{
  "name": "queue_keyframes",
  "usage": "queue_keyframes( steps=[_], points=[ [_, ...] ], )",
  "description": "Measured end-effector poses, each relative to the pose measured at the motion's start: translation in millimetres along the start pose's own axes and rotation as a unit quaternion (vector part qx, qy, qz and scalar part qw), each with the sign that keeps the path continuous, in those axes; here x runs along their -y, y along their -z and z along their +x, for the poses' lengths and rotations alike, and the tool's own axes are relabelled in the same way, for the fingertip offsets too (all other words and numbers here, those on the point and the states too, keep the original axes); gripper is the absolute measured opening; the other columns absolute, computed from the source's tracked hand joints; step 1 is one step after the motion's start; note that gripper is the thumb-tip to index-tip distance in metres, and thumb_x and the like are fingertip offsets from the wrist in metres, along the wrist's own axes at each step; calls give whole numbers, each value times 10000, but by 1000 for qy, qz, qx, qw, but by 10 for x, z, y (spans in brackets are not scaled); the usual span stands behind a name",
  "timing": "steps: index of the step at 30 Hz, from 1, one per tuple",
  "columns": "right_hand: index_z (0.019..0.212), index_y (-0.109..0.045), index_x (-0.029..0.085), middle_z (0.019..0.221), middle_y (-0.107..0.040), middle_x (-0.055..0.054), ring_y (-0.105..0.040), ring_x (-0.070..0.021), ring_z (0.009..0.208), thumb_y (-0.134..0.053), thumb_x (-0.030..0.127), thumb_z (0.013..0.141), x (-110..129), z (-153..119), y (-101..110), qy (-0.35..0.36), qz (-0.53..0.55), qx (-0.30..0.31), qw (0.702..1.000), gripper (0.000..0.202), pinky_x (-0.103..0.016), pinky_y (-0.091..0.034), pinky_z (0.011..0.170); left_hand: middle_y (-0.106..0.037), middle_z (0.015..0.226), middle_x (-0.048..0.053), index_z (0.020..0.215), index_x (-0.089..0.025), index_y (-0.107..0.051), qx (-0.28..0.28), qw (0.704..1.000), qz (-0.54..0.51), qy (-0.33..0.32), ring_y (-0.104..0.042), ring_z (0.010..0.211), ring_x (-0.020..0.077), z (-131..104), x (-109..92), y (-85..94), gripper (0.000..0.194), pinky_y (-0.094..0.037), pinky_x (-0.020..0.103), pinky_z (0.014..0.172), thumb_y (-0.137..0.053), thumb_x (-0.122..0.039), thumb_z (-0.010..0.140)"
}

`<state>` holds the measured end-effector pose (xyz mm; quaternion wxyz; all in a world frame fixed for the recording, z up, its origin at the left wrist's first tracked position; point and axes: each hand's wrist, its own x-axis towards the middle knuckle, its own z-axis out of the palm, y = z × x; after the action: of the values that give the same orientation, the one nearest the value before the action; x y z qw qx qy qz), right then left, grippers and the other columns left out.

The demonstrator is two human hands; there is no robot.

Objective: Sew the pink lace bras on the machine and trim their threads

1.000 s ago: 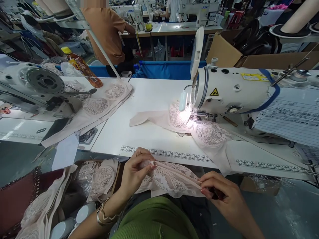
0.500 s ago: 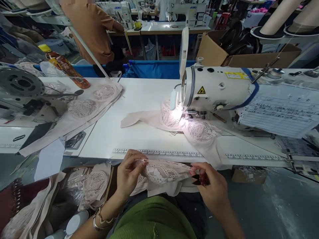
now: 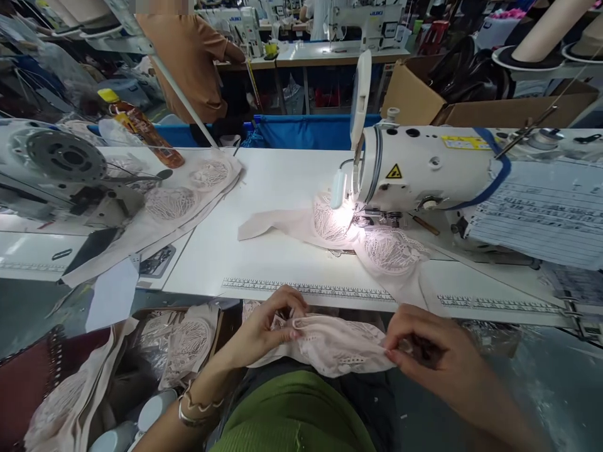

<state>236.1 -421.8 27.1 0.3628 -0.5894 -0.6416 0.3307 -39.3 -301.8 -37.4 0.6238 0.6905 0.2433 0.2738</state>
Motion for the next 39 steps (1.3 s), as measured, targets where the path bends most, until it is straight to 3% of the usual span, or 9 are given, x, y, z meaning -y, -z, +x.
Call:
queue_keyframes(
  steps=[2, 4, 6, 9, 12, 16, 20, 26, 39],
  points=[
    [761, -661, 250, 701, -625, -26, -508, -137, 514, -636, 288, 926, 77, 64, -118, 15, -29, 30, 999, 171, -258, -383, 449, -610, 1216, 139, 1209, -220, -643, 94, 995, 27, -25, -557, 1163, 277, 53, -90, -79, 460, -457, 400, 1000, -786, -460, 843],
    [772, -640, 242, 729, -625, -20, -532, -139, 569, -619, 194, 888, 134, 125, -282, 26, -58, 49, 997, 127, -244, -386, 475, -626, 1156, 125, 1159, -209, -646, 120, 990, 41, -55, -565, 1109, 256, 99, -137, -223, 387, -462, 361, 955, -775, -419, 861],
    [779, -623, 240, 744, -624, -16, -560, -147, 627, -598, 151, 867, 142, 153, -418, 34, -68, 54, 996, 128, -240, -403, 514, -629, 958, 72, 923, -186, -651, 101, 992, 33, -64, -577, 933, 202, 130, -132, -370, 183, -457, 294, 829, -724, -354, 913],
    [860, -616, 250, 721, -595, 8, -528, -138, 594, -607, 199, 902, 33, 109, -496, 4, -49, 34, 998, 67, -235, -396, 513, -566, 803, 23, 743, -174, -594, 61, 997, 1, -54, -539, 797, 156, 163, -79, -479, 246, -408, 247, 725, -677, -286, 945],
    [945, -584, 261, 710, -546, 41, -449, -116, 527, -692, 310, 892, -157, 17, -470, -41, 2, 3, 999, 130, -227, -388, 486, -551, 795, 20, 736, -169, -604, 52, 997, -24, -42, -534, 777, 147, 193, -47, -452, 257, -395, 243, 714, -687, -305, 938],
    [926, -608, 249, 852, -627, -11, -547, -143, 641, -732, 317, 888, -302, -27, -424, -17, 29, 25, 999, 148, -247, -449, 563, -554, 796, 22, 732, -164, -606, 52, 997, -41, -27, -533, 766, 143, 225, -40, -401, 285, -397, 245, 712, -688, -343, 938],
    [913, -647, 253, 921, -675, -41, -643, -187, 798, -663, 270, 946, -267, 29, -408, 33, 50, 27, 998, 40, -269, -501, 671, -562, 816, 29, 742, -165, -613, 46, 998, -42, -28, -544, 796, 151, 239, -18, -409, 279, -415, 252, 732, -688, -350, 939],
    [813, -612, 234, 834, -619, -10, -473, -101, 509, -586, 311, 996, -203, 54, -442, -29, 112, -27, 993, 200, -243, -393, 472, -642, 930, 60, 751, -163, -567, 44, 996, -73, -31, -608, 893, 161, 211, -5, -429, 230, -453, 259, 813, -697, -245, 922],
    [832, -522, 256, 756, -596, 27, -524, -110, 542, -664, 294, 935, -71, 69, -588, -25, 127, -145, 981, 180, -206, -417, 479, -687, 931, 63, 781, -174, -511, 26, 993, -101, 62, -609, 793, 128, 204, -84, -512, 194, -459, 201, 678, -659, -238, 887]
  ],
)
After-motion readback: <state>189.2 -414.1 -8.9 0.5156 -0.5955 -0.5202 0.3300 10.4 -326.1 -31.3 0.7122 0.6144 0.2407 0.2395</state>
